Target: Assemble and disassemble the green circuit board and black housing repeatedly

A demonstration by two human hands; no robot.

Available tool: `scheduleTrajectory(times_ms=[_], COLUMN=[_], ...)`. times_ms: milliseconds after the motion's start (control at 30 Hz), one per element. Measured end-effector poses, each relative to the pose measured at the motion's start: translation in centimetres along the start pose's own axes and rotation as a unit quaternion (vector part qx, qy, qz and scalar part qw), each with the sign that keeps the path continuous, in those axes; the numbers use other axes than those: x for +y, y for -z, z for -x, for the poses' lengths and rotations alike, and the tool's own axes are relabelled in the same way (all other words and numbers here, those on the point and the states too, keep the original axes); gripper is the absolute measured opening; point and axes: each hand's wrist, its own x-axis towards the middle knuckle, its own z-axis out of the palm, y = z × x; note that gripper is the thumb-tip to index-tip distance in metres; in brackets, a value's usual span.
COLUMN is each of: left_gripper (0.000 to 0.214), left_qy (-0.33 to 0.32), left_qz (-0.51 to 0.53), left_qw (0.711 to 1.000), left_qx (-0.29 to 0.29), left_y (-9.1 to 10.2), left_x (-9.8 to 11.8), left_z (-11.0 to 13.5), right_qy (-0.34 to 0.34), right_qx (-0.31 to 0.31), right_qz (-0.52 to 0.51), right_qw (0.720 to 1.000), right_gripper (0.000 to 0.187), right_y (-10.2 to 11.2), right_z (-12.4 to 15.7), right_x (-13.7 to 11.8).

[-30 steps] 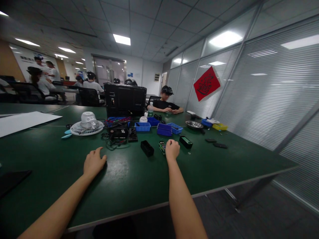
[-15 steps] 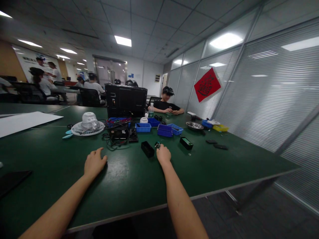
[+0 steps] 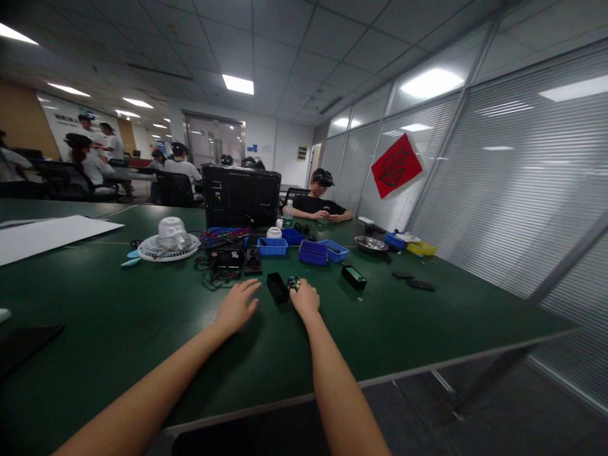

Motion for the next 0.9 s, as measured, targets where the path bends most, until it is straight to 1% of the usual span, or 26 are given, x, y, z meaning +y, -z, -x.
scheduleTrajectory(times_ms=[100, 167, 233, 300, 333, 467, 533, 633, 733, 800, 833, 900], left_gripper=[0.048, 0.046, 0.039, 0.029, 0.025, 0.022, 0.022, 0.025, 0.038, 0.041, 0.041, 0.039], left_qy=[-0.006, -0.024, -0.043, -0.060, -0.067, -0.086, -0.082, -0.053, 0.026, 0.078, 0.092, 0.097], left_qz=[0.041, 0.053, 0.057, 0.053, 0.050, 0.047, 0.064, 0.122, 0.178, 0.206, 0.217, 0.232], left_qw=[0.999, 0.997, 0.996, 0.996, 0.996, 0.995, 0.994, 0.991, 0.982, 0.975, 0.972, 0.968], left_qx=[-0.029, -0.043, -0.047, -0.041, -0.037, -0.023, -0.011, 0.022, 0.049, 0.034, 0.018, -0.015], left_y=[-2.0, -3.1, -3.8, -3.9, -3.8, -3.0, -2.8, -3.0, -3.7, -4.1, -4.2, -4.3], left_x=[2.6, 3.6, 4.1, 4.1, 4.0, 3.6, 3.5, 3.2, 2.5, 1.9, 1.6, 1.1], left_z=[-1.3, -1.5, -1.4, -1.2, -1.1, -0.1, 0.5, 1.4, 1.6, 1.4, 1.3, 1.1], right_qy=[-0.028, -0.052, -0.052, -0.041, -0.035, -0.007, 0.010, 0.036, 0.038, 0.029, 0.026, 0.015], right_qx=[0.005, 0.001, -0.008, -0.011, -0.001, 0.094, 0.113, 0.096, 0.089, 0.075, 0.066, 0.044], right_qz=[0.012, 0.026, 0.031, 0.028, 0.029, 0.076, 0.098, 0.092, 0.072, 0.069, 0.068, 0.055], right_qw=[1.000, 0.998, 0.998, 0.999, 0.999, 0.993, 0.989, 0.990, 0.993, 0.994, 0.995, 0.997], right_gripper=[0.047, 0.049, 0.048, 0.043, 0.040, 0.034, 0.035, 0.041, 0.046, 0.044, 0.041, 0.037], right_y=[0.1, 0.3, 0.4, 0.5, 0.5, 0.3, 0.1, -0.1, -0.1, 0.0, 0.1, 0.3], right_z=[0.1, 0.1, 0.1, 0.2, 0.3, 0.7, 0.9, 1.1, 1.2, 1.0, 0.9, 0.6], right_x=[0.0, 0.0, 0.0, 0.0, 0.0, -0.1, -0.2, -0.2, -0.1, 0.1, 0.2, 0.3])
